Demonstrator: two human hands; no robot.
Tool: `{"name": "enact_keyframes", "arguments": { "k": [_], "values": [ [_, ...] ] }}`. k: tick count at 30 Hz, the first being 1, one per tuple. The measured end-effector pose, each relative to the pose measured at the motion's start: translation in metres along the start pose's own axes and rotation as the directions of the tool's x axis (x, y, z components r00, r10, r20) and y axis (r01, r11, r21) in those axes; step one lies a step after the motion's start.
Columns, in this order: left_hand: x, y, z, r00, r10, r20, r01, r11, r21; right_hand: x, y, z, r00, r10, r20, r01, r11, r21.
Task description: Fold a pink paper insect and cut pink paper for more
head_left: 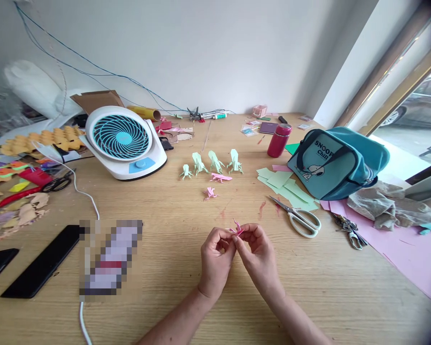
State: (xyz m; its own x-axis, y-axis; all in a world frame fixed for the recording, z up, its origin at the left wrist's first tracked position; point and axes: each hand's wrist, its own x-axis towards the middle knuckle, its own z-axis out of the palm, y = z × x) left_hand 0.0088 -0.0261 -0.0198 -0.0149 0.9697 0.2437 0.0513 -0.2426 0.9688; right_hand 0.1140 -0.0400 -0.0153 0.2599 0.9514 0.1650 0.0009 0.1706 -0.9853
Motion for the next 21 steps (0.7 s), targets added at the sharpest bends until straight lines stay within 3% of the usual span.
{"name": "enact_keyframes", "arguments": {
  "k": [5, 9, 13, 15, 17, 21],
  "values": [
    [0.001, 0.000, 0.002, 1.000, -0.012, 0.001, 0.012, 1.000, -0.025, 0.000, 0.000, -0.001, 1.000, -0.013, 0.005, 0.013, 0.999, -0.047],
    [-0.001, 0.001, 0.003, 0.996, -0.051, 0.070, 0.055, 0.997, -0.053, 0.002, 0.000, -0.008, 0.997, -0.081, -0.006, 0.080, 0.987, -0.139],
    [0.010, 0.003, -0.009, 0.999, -0.018, 0.046, 0.017, 0.999, 0.035, 0.009, -0.003, -0.024, 0.985, -0.174, -0.022, 0.158, 0.936, -0.315],
    [0.028, 0.003, -0.021, 0.999, 0.030, -0.023, -0.026, 0.986, 0.163, 0.014, -0.006, -0.032, 0.978, -0.204, 0.034, 0.201, 0.896, -0.397],
    [0.056, 0.000, -0.033, 0.995, 0.098, -0.004, -0.088, 0.910, 0.406, 0.019, -0.008, -0.039, 0.969, -0.211, 0.130, 0.247, 0.860, -0.447],
    [0.120, -0.017, -0.049, 0.986, 0.158, 0.051, -0.160, 0.822, 0.547, 0.026, -0.006, -0.048, 0.947, -0.195, 0.253, 0.300, 0.815, -0.495]
  ]
}}
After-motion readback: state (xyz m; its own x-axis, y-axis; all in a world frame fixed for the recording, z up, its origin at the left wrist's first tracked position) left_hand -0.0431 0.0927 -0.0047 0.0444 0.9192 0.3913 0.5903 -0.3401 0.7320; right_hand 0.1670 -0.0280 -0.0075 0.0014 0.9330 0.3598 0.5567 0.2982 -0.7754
